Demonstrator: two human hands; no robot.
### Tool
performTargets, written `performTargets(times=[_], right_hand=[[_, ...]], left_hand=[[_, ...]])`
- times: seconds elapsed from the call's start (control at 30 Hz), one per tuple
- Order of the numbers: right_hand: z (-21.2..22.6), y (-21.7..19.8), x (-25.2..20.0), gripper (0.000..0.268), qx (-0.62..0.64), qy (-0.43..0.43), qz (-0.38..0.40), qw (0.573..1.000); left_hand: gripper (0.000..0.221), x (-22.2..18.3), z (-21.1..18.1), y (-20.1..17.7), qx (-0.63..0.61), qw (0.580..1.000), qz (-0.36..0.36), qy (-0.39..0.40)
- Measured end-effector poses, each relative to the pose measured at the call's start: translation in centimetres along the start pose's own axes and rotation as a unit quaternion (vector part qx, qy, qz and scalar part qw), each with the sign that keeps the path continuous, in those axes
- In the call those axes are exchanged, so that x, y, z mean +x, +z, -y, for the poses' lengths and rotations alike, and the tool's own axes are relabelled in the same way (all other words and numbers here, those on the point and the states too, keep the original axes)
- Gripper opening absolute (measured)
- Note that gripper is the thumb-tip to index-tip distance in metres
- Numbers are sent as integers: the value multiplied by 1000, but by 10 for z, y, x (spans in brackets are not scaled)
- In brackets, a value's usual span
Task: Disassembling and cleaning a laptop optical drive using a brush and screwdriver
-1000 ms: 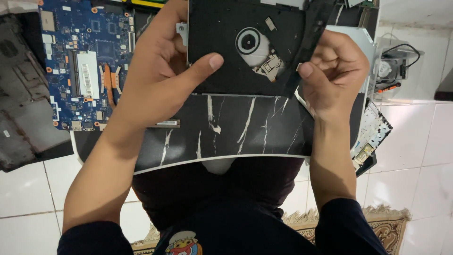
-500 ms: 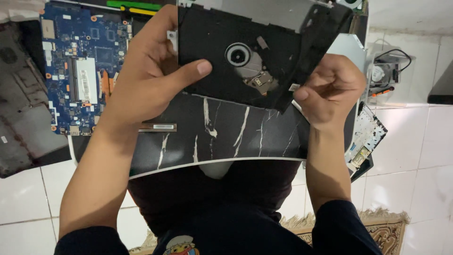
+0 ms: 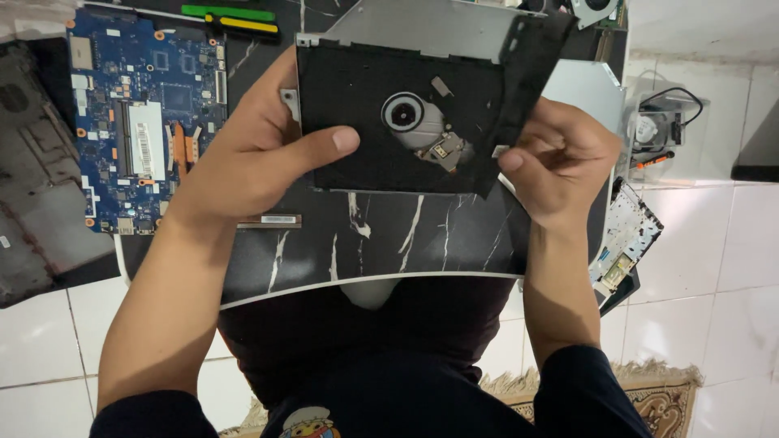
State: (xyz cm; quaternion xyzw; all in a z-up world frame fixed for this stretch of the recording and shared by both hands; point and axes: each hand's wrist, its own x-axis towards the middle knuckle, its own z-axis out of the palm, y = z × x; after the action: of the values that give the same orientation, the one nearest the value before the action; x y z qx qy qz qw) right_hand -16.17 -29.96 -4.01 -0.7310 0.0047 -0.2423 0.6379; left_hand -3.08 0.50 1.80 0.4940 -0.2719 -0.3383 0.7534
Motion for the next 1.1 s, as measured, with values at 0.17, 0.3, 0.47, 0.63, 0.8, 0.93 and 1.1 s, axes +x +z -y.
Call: performTargets(times=[0.17, 0.3, 0.47, 0.63, 0.8, 0.93, 1.1], right_hand=[[10, 9, 8, 42, -16, 6, 38, 999], [-9, 2, 2, 46, 68, 26, 51, 996], [-16, -7, -1, 44, -13, 3, 64, 998], [41, 1, 5, 46, -148, 30, 63, 986], [67, -19, -22, 16, -360, 65, 95, 926], [53, -27, -55, 29, -461, 55, 122, 877], [30, -29, -80, 21, -468, 36, 79, 880]], left_hand=[[76, 6, 2, 0, -152, 987, 52, -31], [69, -43, 157, -103, 350, 909, -225, 26], [61, -19, 112, -43, -339, 940, -17, -27], [49, -5, 110, -43, -337, 940, -51, 22], [54, 6, 46, -20, -460, 886, 47, -44], [60, 5, 66, -30, -476, 862, 175, -19], [62, -9, 112, -42, -199, 951, 14, 238]])
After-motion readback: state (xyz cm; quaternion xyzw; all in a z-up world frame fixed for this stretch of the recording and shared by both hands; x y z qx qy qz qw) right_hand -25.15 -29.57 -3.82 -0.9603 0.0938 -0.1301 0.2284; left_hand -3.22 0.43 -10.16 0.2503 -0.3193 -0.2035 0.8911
